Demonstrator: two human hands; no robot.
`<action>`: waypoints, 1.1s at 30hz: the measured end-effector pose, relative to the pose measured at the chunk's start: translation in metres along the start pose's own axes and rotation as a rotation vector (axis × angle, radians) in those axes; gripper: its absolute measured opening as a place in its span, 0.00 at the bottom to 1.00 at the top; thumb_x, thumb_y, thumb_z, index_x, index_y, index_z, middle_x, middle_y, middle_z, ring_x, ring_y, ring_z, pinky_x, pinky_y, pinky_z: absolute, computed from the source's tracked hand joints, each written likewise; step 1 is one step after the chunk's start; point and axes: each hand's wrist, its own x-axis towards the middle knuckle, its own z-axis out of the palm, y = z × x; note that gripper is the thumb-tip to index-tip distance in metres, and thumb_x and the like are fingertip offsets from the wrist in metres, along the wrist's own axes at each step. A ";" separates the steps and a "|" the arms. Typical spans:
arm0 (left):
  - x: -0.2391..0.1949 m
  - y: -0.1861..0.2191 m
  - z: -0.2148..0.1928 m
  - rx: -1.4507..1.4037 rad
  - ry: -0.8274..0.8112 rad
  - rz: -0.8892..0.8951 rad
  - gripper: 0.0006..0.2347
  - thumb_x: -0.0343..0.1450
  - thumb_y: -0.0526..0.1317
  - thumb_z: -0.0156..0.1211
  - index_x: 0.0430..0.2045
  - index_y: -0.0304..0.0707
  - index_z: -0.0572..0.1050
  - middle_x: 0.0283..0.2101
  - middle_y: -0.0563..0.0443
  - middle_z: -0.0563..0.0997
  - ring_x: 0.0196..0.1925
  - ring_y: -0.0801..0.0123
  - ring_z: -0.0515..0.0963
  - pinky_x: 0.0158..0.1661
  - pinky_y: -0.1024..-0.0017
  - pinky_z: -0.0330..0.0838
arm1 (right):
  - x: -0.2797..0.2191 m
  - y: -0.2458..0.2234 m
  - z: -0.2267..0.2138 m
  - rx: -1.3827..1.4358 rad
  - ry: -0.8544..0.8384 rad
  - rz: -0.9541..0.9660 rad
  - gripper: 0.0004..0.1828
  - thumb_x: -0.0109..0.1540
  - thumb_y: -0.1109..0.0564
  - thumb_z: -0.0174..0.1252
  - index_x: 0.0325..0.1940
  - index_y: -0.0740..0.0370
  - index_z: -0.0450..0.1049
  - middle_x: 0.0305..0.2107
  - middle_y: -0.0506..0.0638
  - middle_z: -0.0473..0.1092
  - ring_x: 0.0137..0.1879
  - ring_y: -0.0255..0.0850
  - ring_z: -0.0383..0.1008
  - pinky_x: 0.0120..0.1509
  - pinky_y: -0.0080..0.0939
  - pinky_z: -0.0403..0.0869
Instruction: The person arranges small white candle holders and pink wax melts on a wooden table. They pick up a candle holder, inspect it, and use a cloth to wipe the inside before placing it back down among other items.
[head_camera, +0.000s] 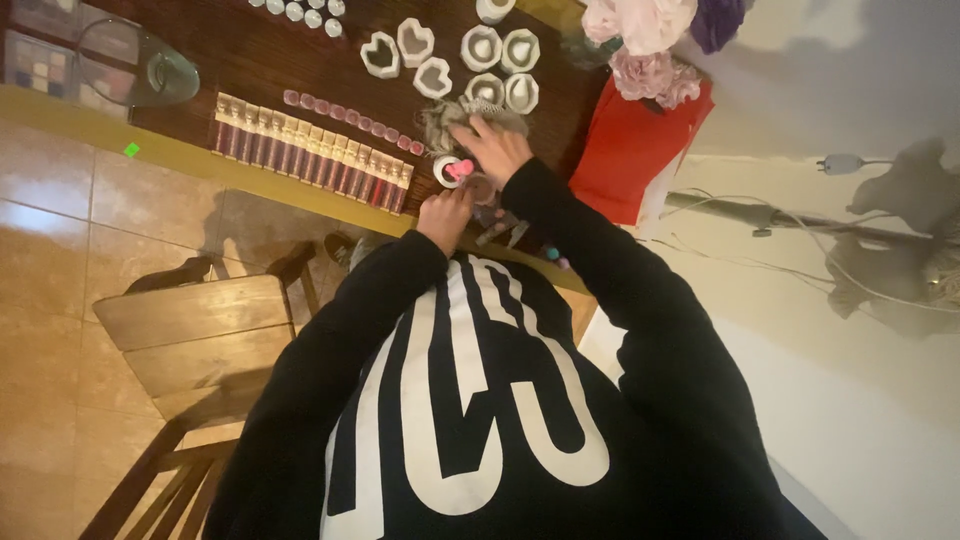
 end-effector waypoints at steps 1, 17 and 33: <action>0.000 0.000 0.000 -0.001 -0.003 0.002 0.11 0.66 0.35 0.59 0.41 0.35 0.77 0.39 0.49 0.82 0.36 0.65 0.83 0.31 0.70 0.78 | -0.003 0.007 0.008 0.002 -0.001 0.003 0.41 0.48 0.49 0.68 0.65 0.55 0.67 0.53 0.59 0.65 0.44 0.52 0.77 0.36 0.49 0.77; 0.007 0.005 -0.024 -0.028 -0.079 -0.030 0.15 0.68 0.34 0.59 0.49 0.33 0.74 0.36 0.50 0.81 0.35 0.65 0.84 0.30 0.70 0.78 | -0.063 0.037 -0.005 -0.301 -0.232 0.332 0.22 0.62 0.61 0.55 0.60 0.68 0.70 0.54 0.61 0.66 0.46 0.54 0.77 0.36 0.48 0.79; 0.005 0.006 -0.019 -0.004 -0.031 -0.035 0.13 0.68 0.35 0.59 0.46 0.34 0.75 0.36 0.50 0.82 0.37 0.65 0.83 0.30 0.69 0.77 | -0.060 0.114 0.062 -0.262 0.047 0.443 0.36 0.56 0.65 0.66 0.68 0.62 0.63 0.64 0.65 0.58 0.69 0.69 0.55 0.70 0.64 0.62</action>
